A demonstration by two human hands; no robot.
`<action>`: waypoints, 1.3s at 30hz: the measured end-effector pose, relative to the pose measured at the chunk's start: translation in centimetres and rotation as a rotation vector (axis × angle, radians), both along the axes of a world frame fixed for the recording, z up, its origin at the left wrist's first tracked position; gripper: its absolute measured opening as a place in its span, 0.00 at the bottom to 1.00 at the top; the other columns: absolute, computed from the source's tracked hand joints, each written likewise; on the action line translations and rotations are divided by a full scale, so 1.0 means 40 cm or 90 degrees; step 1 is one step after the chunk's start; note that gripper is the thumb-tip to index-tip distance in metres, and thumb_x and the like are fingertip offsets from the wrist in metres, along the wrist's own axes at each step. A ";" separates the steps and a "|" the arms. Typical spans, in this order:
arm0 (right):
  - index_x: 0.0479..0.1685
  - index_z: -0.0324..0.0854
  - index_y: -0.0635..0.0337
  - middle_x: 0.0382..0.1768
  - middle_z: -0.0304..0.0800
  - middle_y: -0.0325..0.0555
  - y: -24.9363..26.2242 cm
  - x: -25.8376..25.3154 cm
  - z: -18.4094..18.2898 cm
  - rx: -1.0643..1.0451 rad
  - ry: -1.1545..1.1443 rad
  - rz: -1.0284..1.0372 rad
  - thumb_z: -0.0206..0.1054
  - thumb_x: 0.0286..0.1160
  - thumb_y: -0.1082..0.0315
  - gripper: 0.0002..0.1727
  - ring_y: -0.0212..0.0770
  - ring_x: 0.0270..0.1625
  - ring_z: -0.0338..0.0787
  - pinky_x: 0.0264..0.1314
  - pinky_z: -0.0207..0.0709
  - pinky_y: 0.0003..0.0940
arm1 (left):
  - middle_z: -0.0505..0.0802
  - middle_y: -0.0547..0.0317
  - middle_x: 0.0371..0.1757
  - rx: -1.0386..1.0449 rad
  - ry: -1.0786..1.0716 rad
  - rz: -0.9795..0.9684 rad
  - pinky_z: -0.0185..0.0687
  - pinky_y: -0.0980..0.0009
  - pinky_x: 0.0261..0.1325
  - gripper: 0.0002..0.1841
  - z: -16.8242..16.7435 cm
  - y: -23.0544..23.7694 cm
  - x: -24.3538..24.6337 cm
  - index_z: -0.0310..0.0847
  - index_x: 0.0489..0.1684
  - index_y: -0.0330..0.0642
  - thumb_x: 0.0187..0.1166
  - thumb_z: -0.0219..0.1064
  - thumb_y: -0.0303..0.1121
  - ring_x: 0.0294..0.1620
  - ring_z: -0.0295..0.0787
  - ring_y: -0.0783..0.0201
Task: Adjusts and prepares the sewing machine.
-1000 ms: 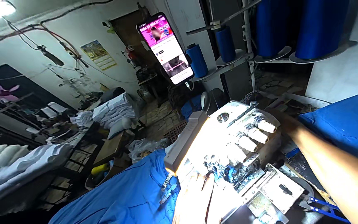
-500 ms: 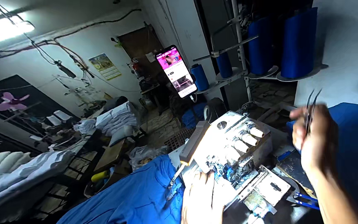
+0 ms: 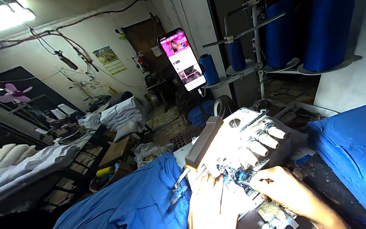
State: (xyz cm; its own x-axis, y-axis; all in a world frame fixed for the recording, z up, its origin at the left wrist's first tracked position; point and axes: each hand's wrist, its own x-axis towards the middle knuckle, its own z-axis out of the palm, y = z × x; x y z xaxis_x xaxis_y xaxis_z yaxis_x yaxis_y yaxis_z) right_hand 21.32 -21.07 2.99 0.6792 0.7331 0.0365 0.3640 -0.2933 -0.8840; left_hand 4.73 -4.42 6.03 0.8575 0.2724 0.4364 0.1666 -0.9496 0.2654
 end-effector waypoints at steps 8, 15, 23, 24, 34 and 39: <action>0.29 0.94 0.41 0.18 0.87 0.27 0.024 -0.013 0.005 0.006 0.056 -0.019 0.69 0.75 0.47 0.14 0.23 0.17 0.82 0.20 0.76 0.22 | 0.87 0.46 0.74 -0.005 0.025 0.020 0.66 0.40 0.81 0.25 -0.001 0.003 -0.002 0.86 0.71 0.42 0.82 0.58 0.45 0.82 0.76 0.43; 0.28 0.93 0.41 0.18 0.86 0.26 0.021 -0.009 0.012 -0.006 0.016 -0.011 0.69 0.74 0.46 0.15 0.22 0.17 0.81 0.20 0.75 0.21 | 0.87 0.47 0.75 -0.004 0.022 0.022 0.66 0.39 0.81 0.25 0.001 0.002 0.000 0.86 0.71 0.41 0.82 0.58 0.44 0.81 0.77 0.43; 0.30 0.94 0.40 0.21 0.87 0.24 0.024 -0.006 0.023 -0.035 -0.072 0.005 0.67 0.75 0.44 0.16 0.21 0.24 0.83 0.28 0.77 0.24 | 0.88 0.45 0.74 0.008 0.018 0.021 0.67 0.40 0.81 0.25 -0.002 0.003 0.000 0.86 0.70 0.41 0.82 0.57 0.46 0.81 0.77 0.42; 0.30 0.93 0.40 0.21 0.87 0.24 0.024 -0.006 0.025 -0.040 -0.084 0.006 0.66 0.76 0.43 0.17 0.21 0.25 0.84 0.29 0.78 0.24 | 0.88 0.45 0.74 0.007 0.018 0.021 0.67 0.40 0.81 0.25 -0.003 0.004 0.000 0.86 0.70 0.41 0.82 0.57 0.46 0.81 0.77 0.42; 0.30 0.94 0.39 0.25 0.89 0.24 0.027 -0.015 0.040 -0.052 -0.118 0.005 0.67 0.74 0.44 0.16 0.22 0.30 0.86 0.35 0.80 0.27 | 0.88 0.45 0.74 0.009 0.003 0.019 0.66 0.41 0.81 0.25 -0.010 0.004 -0.003 0.87 0.70 0.41 0.83 0.58 0.45 0.81 0.77 0.42; 0.29 0.93 0.39 0.25 0.88 0.28 0.036 -0.034 0.055 -0.080 -0.276 -0.025 0.67 0.74 0.47 0.14 0.28 0.33 0.87 0.38 0.80 0.35 | 0.87 0.44 0.74 0.001 0.013 0.021 0.65 0.39 0.81 0.26 -0.003 0.000 -0.001 0.86 0.70 0.40 0.82 0.57 0.46 0.81 0.76 0.41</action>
